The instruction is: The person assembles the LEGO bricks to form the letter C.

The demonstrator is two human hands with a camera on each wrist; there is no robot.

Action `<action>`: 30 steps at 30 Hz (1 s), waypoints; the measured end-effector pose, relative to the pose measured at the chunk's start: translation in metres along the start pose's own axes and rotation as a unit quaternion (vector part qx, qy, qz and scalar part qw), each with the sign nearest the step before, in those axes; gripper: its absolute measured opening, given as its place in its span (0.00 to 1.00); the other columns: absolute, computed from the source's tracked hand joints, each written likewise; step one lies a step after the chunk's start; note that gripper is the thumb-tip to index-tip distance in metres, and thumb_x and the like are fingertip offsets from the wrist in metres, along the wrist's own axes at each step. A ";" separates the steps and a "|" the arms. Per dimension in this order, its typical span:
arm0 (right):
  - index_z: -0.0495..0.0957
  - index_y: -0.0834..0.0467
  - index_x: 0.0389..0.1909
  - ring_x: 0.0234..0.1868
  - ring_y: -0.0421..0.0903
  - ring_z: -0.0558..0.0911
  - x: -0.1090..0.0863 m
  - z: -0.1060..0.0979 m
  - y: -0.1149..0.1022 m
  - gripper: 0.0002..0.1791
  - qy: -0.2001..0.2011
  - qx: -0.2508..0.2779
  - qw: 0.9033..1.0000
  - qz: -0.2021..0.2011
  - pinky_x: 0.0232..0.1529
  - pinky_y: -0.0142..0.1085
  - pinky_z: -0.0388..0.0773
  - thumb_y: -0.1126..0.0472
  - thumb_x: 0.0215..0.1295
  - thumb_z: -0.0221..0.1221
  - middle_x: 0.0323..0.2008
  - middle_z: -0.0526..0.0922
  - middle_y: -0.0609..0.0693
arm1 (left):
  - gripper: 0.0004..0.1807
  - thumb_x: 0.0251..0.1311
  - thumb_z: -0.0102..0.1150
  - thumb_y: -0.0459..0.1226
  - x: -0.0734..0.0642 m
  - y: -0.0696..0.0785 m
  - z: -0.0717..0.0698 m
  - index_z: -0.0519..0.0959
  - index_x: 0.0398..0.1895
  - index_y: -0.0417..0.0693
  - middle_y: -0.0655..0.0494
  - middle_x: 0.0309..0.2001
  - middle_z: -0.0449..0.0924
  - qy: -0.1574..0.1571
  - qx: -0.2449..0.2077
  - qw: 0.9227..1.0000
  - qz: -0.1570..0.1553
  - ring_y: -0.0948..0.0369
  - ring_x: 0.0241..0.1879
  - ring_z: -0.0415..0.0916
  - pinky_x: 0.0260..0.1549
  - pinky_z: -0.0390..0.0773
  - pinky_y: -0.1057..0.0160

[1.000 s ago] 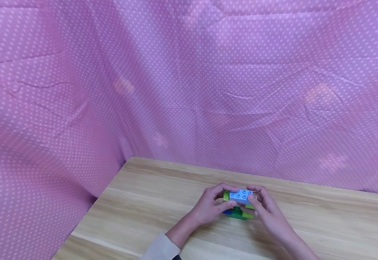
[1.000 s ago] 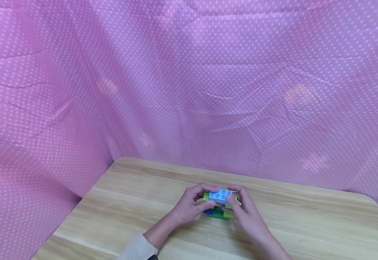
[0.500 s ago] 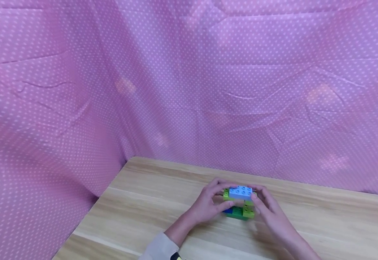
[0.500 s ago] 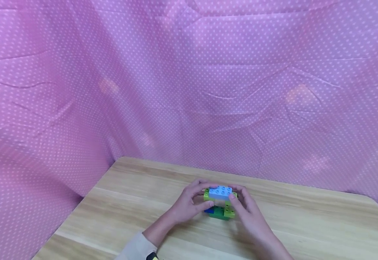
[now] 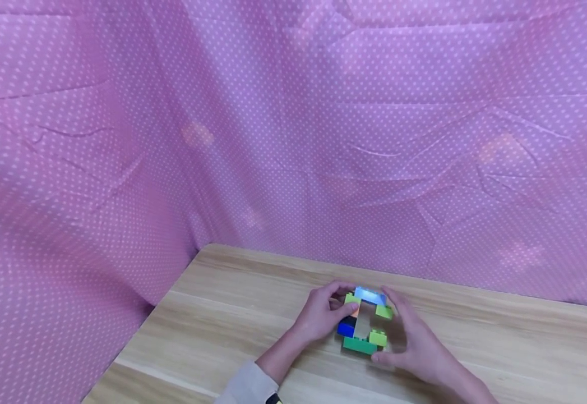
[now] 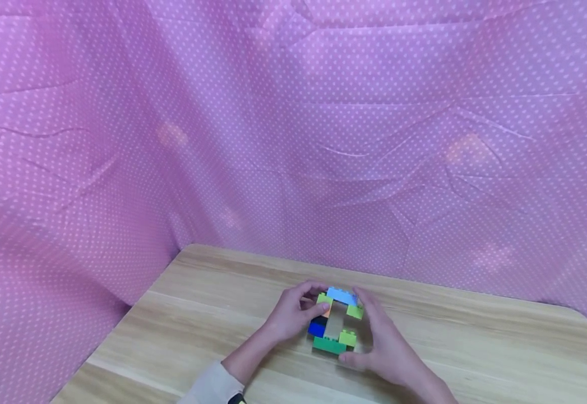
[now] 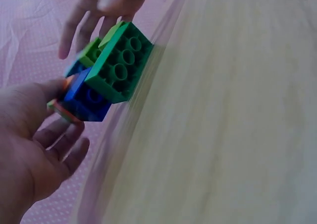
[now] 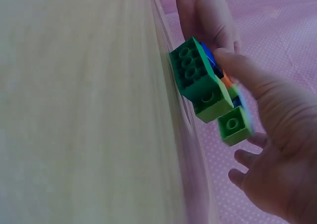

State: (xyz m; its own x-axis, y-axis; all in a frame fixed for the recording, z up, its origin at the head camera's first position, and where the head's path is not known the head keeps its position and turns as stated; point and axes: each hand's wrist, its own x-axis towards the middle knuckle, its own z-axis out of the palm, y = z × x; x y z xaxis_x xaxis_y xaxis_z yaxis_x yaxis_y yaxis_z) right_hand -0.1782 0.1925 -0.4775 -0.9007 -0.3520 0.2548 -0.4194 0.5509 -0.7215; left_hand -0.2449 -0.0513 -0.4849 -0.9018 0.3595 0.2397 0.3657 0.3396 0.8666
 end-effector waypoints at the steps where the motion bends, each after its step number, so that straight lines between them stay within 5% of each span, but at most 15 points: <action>1: 0.44 0.37 0.86 0.76 0.74 0.62 -0.001 0.001 0.000 0.73 -0.007 -0.007 1.000 0.000 0.63 0.78 0.62 0.41 0.45 0.82 0.82 0.56 0.60 | 0.18 0.70 0.69 0.43 0.000 -0.001 0.000 0.83 0.61 0.52 0.62 0.50 0.86 -0.001 0.011 1.000 -0.004 0.69 0.47 0.81 0.49 0.83 0.69; 7: 0.40 0.35 0.86 0.78 0.69 0.61 -0.002 0.009 -0.002 0.78 -0.021 -0.049 0.999 0.002 0.66 0.78 0.61 0.40 0.39 0.85 0.83 0.56 0.56 | 0.13 0.70 0.70 0.42 -0.002 -0.001 0.000 0.86 0.54 0.50 0.64 0.42 0.86 -0.012 0.047 0.999 -0.018 0.72 0.38 0.79 0.41 0.81 0.71; 13: 0.48 0.36 0.85 0.78 0.67 0.61 -0.002 0.013 -0.006 0.72 -0.006 -0.087 0.996 -0.015 0.65 0.77 0.65 0.37 0.43 0.83 0.82 0.58 0.55 | 0.13 0.69 0.71 0.42 -0.004 0.003 -0.003 0.86 0.50 0.46 0.63 0.37 0.84 -0.014 0.066 0.997 -0.040 0.72 0.35 0.77 0.37 0.80 0.72; 17: 0.64 0.42 0.80 0.77 0.67 0.62 -0.002 0.015 -0.007 0.58 0.010 -0.104 0.993 -0.061 0.63 0.78 0.66 0.38 0.48 0.82 0.81 0.60 0.56 | 0.11 0.68 0.72 0.42 -0.004 0.004 -0.007 0.85 0.47 0.46 0.63 0.35 0.83 -0.022 0.081 0.995 -0.051 0.71 0.34 0.76 0.35 0.80 0.71; 22: 0.81 0.40 0.59 0.78 0.66 0.61 -0.003 0.016 -0.005 0.31 0.022 -0.114 0.989 -0.095 0.65 0.79 0.61 0.43 0.53 0.80 0.79 0.64 0.55 | 0.11 0.69 0.71 0.44 -0.003 0.003 -0.013 0.84 0.46 0.49 0.63 0.36 0.81 -0.041 0.095 0.991 -0.080 0.69 0.35 0.76 0.36 0.80 0.69; 30: 0.81 0.35 0.44 0.79 0.66 0.59 -0.003 0.016 -0.003 0.21 0.022 -0.110 0.990 -0.084 0.70 0.78 0.53 0.44 0.53 0.80 0.77 0.68 0.55 | 0.12 0.67 0.73 0.44 -0.005 0.009 -0.025 0.82 0.44 0.49 0.62 0.36 0.80 -0.061 0.101 0.987 -0.111 0.65 0.35 0.75 0.36 0.79 0.66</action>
State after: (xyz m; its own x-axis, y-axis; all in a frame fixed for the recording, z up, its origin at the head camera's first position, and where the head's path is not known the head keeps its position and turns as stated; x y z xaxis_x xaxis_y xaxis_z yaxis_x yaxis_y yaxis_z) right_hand -0.1720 0.1794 -0.4865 -0.8179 -0.4226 0.3903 -0.5743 0.6407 -0.5097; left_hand -0.2429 -0.0715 -0.4679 -0.9350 0.3544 -0.0105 0.2125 0.5838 0.7836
